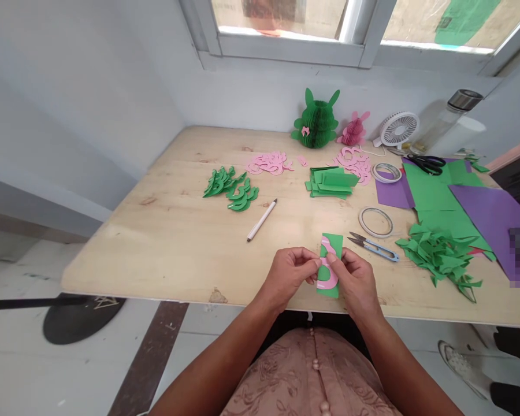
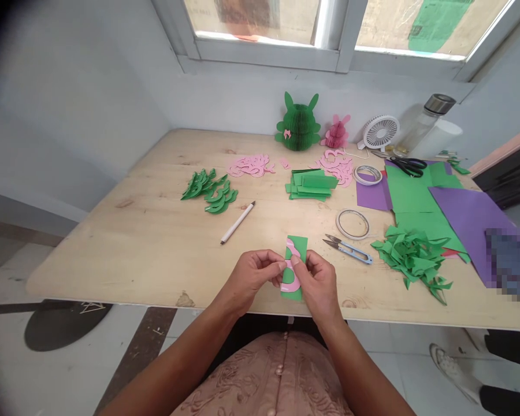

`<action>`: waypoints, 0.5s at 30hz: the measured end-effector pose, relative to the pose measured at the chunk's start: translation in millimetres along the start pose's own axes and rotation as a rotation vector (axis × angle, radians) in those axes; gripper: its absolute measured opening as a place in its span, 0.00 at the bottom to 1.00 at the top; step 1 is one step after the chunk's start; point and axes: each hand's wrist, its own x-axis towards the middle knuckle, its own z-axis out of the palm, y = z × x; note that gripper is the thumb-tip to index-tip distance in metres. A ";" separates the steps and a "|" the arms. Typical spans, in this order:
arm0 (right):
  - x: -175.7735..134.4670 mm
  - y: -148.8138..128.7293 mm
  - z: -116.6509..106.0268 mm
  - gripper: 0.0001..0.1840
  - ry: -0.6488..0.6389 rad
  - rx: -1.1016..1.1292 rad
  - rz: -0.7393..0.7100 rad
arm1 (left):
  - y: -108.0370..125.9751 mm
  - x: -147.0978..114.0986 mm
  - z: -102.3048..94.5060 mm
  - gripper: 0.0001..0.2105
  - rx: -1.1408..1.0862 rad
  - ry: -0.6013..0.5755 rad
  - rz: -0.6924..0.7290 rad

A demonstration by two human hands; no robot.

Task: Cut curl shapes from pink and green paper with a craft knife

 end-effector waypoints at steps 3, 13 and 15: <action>0.8 2.2 -0.7 0.16 0.008 0.008 0.005 | 0.4 -0.4 0.9 0.10 0.012 -0.001 0.005; 0.7 2.4 -0.7 0.18 0.016 0.023 -0.009 | 1.0 0.5 -0.1 0.11 0.034 -0.030 -0.012; -0.1 -0.4 -0.6 0.19 0.014 -0.004 -0.031 | 0.8 1.6 -1.4 0.11 0.034 -0.048 -0.018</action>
